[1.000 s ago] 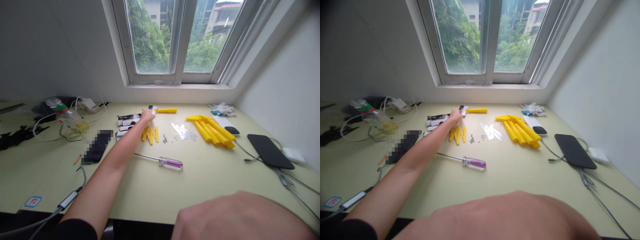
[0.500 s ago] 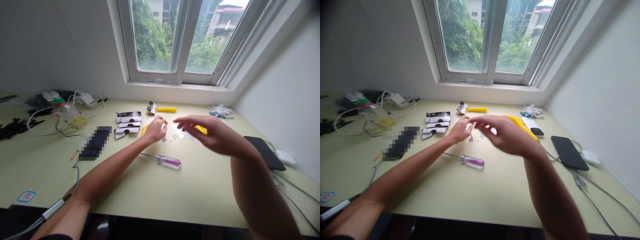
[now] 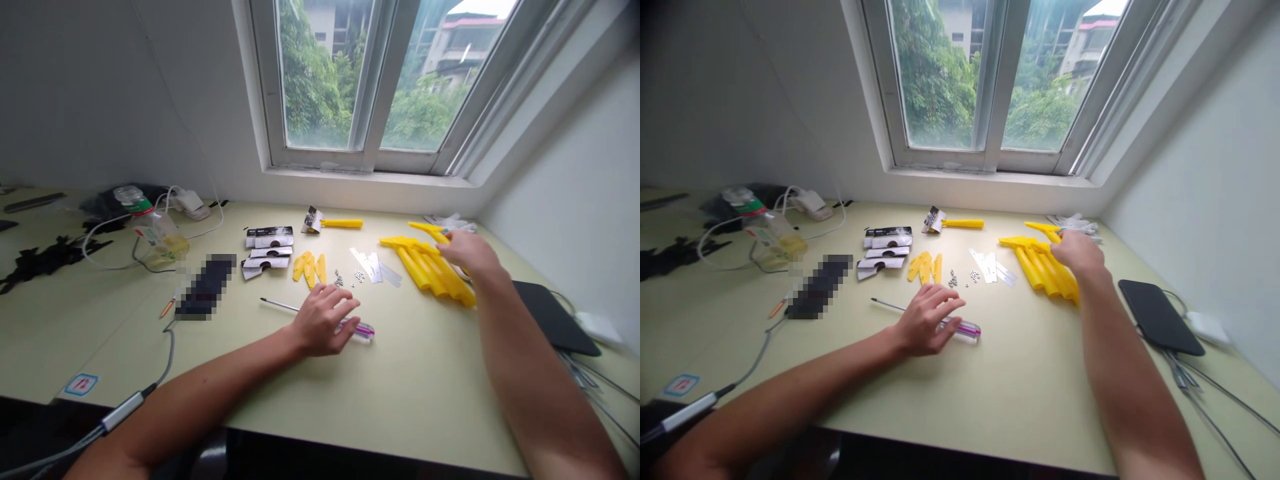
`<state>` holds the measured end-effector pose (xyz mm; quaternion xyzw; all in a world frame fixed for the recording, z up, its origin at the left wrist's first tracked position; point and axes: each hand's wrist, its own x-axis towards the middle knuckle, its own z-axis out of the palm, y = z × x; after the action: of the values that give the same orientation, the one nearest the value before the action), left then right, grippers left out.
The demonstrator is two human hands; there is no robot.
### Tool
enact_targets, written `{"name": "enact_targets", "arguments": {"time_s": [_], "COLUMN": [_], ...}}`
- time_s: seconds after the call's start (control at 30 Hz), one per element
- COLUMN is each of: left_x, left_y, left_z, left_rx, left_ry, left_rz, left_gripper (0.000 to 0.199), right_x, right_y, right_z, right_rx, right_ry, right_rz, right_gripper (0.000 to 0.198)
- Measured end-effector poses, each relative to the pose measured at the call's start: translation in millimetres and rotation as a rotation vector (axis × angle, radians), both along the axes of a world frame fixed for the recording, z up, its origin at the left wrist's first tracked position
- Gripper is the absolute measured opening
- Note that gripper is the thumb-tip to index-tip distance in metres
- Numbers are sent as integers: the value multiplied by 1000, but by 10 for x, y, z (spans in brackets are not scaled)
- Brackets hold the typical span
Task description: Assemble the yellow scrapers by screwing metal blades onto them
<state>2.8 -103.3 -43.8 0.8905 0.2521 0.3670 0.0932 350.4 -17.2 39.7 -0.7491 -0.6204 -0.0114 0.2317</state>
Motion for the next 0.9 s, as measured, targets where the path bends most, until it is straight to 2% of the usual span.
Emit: {"name": "enact_targets", "arguments": {"time_s": [0.07,0.13,0.2,0.3,0.37,0.43,0.47,0.5,0.6,0.7,0.8,0.9], "left_x": [-16,-9,32,128,169,168,153,130,53,7,2,14], "left_y": [30,63,103,182,237,272,277,272,218,168,160,168], "left_z": [36,85,136,189,202,201,198,195,182,164,142,120], "left_rx": [-179,-433,-703,-1025,-1142,-1202,-1222,-1242,-1285,-1298,-1301,-1295], "left_ry": [-165,-370,-588,-890,-1030,-1091,-1096,-1093,-1073,-1018,-978,-976], "left_rz": [-13,-39,-82,-133,-79,7,28,28,-32,-97,-123,-114], "left_gripper": [34,42,48,46,37,29,27,27,29,33,37,40], "right_x": [-300,-779,-1332,-1971,-2116,-2026,-1913,-1769,-1268,-869,-709,-717], "right_y": [-61,-194,-377,-624,-688,-639,-575,-492,-205,10,110,155], "right_z": [117,162,113,-38,-90,-77,-57,-39,-57,-199,-353,-434], "right_rx": [0,15,44,61,13,-104,-152,-181,-173,-369,-511,-544], "right_ry": [12,183,318,280,245,262,281,278,138,-23,-88,-105], "right_rz": [-35,107,270,461,619,777,806,786,578,512,536,554], "right_gripper": [23,37,39,32,34,29,25,23,31,59,80,83]}}
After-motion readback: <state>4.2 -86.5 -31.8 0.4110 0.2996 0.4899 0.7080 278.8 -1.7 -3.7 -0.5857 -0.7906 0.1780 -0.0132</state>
